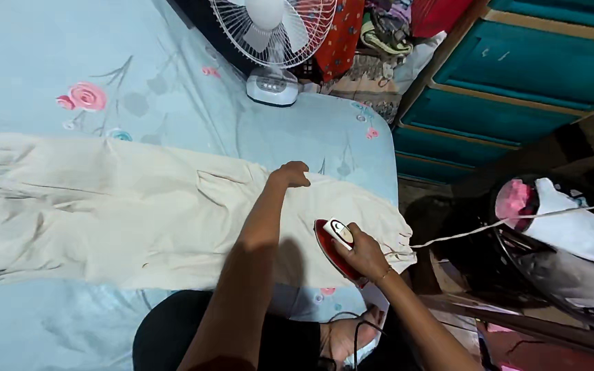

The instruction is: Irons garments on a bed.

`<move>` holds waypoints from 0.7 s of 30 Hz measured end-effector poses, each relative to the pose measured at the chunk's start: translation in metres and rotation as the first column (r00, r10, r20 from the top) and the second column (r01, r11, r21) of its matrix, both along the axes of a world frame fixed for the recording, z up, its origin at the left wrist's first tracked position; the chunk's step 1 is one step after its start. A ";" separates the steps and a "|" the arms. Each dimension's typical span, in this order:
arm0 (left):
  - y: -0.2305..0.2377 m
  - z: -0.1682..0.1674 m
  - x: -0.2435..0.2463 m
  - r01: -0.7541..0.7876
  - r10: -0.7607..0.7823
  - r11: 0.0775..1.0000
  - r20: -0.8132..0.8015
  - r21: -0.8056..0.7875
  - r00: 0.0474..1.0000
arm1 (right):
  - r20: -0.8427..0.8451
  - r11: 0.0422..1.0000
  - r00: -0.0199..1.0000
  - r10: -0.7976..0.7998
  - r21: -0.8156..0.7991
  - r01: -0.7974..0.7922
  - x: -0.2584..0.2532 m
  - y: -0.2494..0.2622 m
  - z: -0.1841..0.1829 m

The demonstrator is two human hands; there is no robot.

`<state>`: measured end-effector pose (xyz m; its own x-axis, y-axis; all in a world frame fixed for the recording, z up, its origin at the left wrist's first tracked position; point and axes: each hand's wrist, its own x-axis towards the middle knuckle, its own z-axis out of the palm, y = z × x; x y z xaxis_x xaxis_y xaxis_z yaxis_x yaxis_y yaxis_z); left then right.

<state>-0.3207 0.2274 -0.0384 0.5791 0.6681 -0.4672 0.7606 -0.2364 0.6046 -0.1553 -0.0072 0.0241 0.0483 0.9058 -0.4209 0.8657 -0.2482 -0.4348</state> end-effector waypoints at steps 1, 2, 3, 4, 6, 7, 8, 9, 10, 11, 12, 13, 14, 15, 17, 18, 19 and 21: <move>0.006 0.000 -0.003 0.034 -0.031 0.999 0.083 -0.036 0.996 | -0.005 1.000 1.000 -0.001 0.021 0.002 -0.001 -0.001 -0.001; 0.012 0.001 -0.006 0.052 -0.044 0.997 0.152 -0.050 0.987 | -0.005 1.000 1.000 -0.004 0.030 0.004 -0.002 0.001 -0.001; 0.016 0.001 -0.009 0.053 -0.043 0.998 0.197 -0.045 0.980 | 0.001 0.999 1.000 -0.009 0.033 0.009 -0.005 0.004 0.000; 0.018 0.001 -0.011 0.045 -0.038 0.999 0.223 -0.026 0.974 | 0.008 0.999 1.000 -0.022 0.035 0.021 -0.009 0.008 0.001; 0.020 -0.001 -0.015 0.023 -0.028 1.000 0.254 0.022 0.967 | 0.022 0.997 0.997 -0.068 0.035 0.067 -0.018 0.023 0.002; 0.021 -0.001 -0.017 0.021 -0.030 0.999 0.252 0.038 0.967 | 0.027 0.996 0.995 -0.094 0.017 0.093 -0.023 0.032 0.004; 0.021 0.000 -0.020 0.026 -0.036 0.999 0.233 0.046 0.972 | 0.032 0.993 0.993 -0.115 0.007 0.114 -0.028 0.042 0.005; 0.023 0.003 -0.023 0.035 -0.043 0.998 0.192 0.045 0.980 | 0.031 0.991 0.991 -0.132 0.001 0.133 -0.031 0.053 0.006; 0.024 0.008 -0.027 0.049 -0.053 0.998 0.139 0.033 0.989 | 0.027 0.989 0.989 -0.146 -0.007 0.146 -0.035 0.064 0.007; 0.027 0.013 -0.032 0.070 -0.071 0.997 0.074 0.027 0.995 | 0.027 0.988 0.988 -0.152 -0.017 0.152 -0.038 0.075 0.006; 0.030 0.019 -0.038 0.095 -0.095 0.995 0.003 0.024 0.996 | 0.026 0.988 0.988 -0.152 -0.027 0.153 -0.040 0.087 0.005; 0.032 0.026 -0.044 0.108 -0.107 0.994 -0.059 0.019 0.992 | 0.025 0.988 0.989 -0.148 -0.029 0.149 -0.042 0.098 0.003; 0.034 0.031 -0.048 0.108 -0.106 0.994 -0.102 0.019 0.989 | 0.023 0.989 0.989 -0.145 -0.021 0.145 -0.044 0.108 -0.001; 0.035 0.034 -0.051 0.094 -0.089 0.995 -0.124 0.030 0.988 | 0.018 0.990 0.990 -0.143 -0.007 0.143 -0.046 0.118 -0.005; 0.035 0.030 -0.053 0.050 -0.038 0.995 -0.136 0.083 0.990 | 0.008 0.989 0.989 -0.146 0.013 0.146 -0.051 0.133 -0.010; 0.035 0.026 -0.052 0.036 -0.019 0.992 -0.138 0.119 0.990 | 0.011 0.989 0.989 -0.145 0.018 0.145 -0.054 0.138 -0.011; 0.035 0.021 -0.051 0.031 -0.008 0.987 -0.145 0.156 0.989 | 0.019 0.991 0.991 -0.135 0.013 0.134 -0.057 0.140 -0.010; 0.032 0.014 -0.048 0.028 0.010 0.977 -0.173 0.212 0.985 | 0.046 0.996 0.995 -0.083 -0.031 0.085 -0.062 0.137 -0.006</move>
